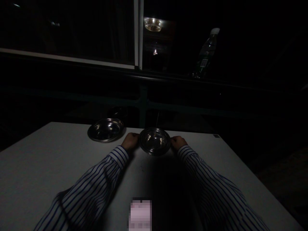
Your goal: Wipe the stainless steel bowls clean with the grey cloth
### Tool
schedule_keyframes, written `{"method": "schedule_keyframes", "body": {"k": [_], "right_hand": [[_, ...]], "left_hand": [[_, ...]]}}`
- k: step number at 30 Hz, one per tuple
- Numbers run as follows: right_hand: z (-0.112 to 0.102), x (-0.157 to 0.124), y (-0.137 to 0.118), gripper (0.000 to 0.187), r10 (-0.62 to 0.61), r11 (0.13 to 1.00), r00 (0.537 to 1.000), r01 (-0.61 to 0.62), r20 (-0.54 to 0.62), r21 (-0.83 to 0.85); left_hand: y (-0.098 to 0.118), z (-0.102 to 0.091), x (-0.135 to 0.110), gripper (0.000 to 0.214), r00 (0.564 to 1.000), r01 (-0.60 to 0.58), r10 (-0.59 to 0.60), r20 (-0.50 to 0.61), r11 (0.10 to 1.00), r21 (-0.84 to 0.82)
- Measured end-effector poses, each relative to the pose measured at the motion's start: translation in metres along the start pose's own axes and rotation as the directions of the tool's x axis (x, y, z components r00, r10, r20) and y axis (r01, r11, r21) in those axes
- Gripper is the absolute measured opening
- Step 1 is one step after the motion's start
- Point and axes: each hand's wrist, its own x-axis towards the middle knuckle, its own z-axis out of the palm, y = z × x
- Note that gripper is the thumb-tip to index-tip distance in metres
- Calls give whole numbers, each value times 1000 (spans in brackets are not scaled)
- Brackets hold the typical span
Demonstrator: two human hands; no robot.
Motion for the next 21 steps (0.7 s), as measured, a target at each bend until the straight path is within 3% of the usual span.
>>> {"method": "schedule_keyframes", "body": {"k": [12, 16, 21], "right_hand": [[-1, -1, -1, 24, 28, 991, 1000, -27, -5, 128], [4, 3, 2, 21, 70, 962, 997, -72, 19, 262], [15, 6, 6, 18, 127, 858, 987, -158, 97, 489]], "left_hand": [[-2, 1, -3, 19, 998, 60, -64, -17, 984, -170], [3, 0, -8, 16, 993, 117, -116, 23, 950, -288], [1, 3, -12, 23, 983, 184, -166, 80, 857, -482]]}}
